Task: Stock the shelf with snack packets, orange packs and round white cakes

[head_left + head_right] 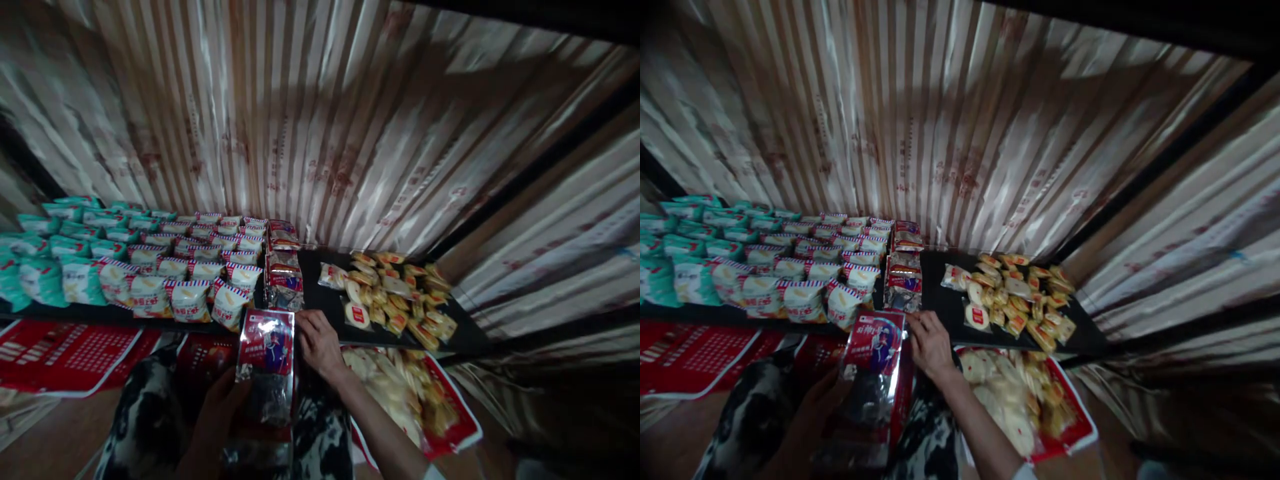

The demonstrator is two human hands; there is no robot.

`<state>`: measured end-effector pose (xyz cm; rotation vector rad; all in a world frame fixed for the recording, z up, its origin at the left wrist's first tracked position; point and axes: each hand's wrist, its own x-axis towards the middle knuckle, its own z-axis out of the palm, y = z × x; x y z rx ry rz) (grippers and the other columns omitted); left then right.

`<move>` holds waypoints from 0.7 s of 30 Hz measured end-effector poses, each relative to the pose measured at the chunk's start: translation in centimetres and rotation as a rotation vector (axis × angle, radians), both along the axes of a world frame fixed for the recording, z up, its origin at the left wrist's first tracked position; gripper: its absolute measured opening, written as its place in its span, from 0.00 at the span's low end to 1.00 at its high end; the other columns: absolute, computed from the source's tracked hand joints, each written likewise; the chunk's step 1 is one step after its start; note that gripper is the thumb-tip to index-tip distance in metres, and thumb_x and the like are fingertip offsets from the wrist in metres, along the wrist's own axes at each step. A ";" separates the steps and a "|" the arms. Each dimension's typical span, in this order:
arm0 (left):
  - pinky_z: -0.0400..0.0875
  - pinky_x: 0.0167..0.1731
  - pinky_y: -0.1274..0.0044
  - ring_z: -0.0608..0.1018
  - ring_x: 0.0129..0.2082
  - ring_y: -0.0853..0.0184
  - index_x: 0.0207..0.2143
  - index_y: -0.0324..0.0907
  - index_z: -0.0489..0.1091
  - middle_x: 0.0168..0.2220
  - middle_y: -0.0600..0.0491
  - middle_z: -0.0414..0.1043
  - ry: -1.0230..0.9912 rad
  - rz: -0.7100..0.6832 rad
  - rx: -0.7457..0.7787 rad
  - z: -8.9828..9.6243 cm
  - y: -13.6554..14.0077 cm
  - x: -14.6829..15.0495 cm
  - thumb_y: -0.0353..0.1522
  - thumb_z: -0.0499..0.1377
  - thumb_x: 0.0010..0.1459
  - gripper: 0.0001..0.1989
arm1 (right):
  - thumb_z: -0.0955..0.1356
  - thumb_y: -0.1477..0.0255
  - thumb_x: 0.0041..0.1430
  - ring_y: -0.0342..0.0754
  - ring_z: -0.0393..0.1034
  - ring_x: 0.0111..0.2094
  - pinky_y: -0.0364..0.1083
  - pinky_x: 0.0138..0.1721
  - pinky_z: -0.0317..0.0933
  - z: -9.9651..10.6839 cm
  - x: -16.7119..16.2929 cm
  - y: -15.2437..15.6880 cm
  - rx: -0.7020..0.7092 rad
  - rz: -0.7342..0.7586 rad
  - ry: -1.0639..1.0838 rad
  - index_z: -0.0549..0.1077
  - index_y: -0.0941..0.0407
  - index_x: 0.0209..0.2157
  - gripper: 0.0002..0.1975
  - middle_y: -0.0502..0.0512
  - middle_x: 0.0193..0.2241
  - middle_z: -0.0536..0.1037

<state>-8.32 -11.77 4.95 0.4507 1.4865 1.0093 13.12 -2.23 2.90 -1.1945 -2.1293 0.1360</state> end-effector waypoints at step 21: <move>0.61 0.56 0.64 0.70 0.53 0.58 0.54 0.36 0.63 0.52 0.41 0.66 0.541 -0.194 0.714 -0.7 13.0 8.3 0.27 0.55 0.48 0.27 | 0.64 0.64 0.55 0.52 0.71 0.44 0.52 0.50 0.62 0.6 -0.4 10.0 -0.341 -0.294 0.588 0.71 0.58 0.48 0.21 0.60 0.44 0.76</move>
